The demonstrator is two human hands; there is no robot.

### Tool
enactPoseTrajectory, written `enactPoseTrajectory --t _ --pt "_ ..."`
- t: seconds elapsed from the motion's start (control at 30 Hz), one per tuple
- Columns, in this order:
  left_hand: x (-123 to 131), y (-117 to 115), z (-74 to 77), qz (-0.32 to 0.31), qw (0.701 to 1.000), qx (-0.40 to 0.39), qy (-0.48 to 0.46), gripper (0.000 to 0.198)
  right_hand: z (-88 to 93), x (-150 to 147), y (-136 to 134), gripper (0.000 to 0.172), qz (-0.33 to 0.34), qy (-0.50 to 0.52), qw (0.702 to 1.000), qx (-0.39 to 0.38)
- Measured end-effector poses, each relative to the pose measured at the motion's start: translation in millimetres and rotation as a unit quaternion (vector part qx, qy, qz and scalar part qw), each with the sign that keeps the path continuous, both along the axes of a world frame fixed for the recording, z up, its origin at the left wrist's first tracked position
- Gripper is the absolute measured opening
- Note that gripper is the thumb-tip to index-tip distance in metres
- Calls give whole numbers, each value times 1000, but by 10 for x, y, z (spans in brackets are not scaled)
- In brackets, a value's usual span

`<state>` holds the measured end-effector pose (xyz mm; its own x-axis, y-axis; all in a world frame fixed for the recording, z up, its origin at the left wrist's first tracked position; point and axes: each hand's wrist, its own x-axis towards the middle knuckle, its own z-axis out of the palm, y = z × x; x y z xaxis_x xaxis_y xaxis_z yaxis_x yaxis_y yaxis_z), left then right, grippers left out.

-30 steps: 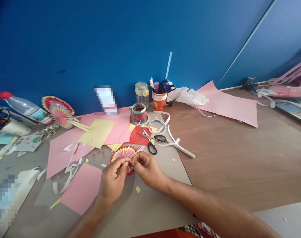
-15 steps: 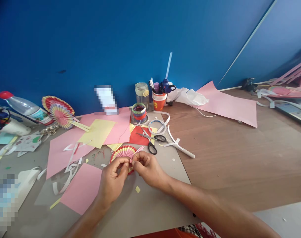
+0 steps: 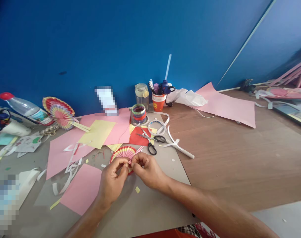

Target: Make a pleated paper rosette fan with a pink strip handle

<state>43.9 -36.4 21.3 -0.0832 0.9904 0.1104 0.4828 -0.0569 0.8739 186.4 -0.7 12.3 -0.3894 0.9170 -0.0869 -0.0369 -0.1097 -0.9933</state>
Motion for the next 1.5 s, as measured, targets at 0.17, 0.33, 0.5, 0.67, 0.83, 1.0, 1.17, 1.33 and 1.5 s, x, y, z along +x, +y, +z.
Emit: enactPoseTrajectory --t 0.17,0.33,0.5,0.67,0.83,1.0,1.17,1.33,1.5 --pt "-46 18 -11 10 989 -75 -125 9 11 56 60 19 34 82 994 -65" --pt "-102 49 77 45 961 -125 -244 17 -18 144 147 19 33 210 973 -92" --pt "-150 73 122 76 955 -118 -261 19 -19 220 250 15 16 285 948 -138" --pt "-167 65 120 70 956 -92 -269 16 -45 287 360 12 -12 314 938 -148" --pt "-200 55 107 45 952 -72 -294 14 -28 354 455 11 -41 325 931 -163" --pt "-240 19 151 -70 946 -54 -312 13 32 453 568 7 -77 341 925 -150" --pt "-150 -52 322 -361 910 -136 -151 22 139 630 672 8 -99 345 927 -111" --pt "-78 -77 321 -353 917 -171 -77 14 206 713 685 7 -86 341 930 -111" --pt "-162 -72 357 -249 941 -171 -151 25 185 708 667 7 -41 348 925 -144"
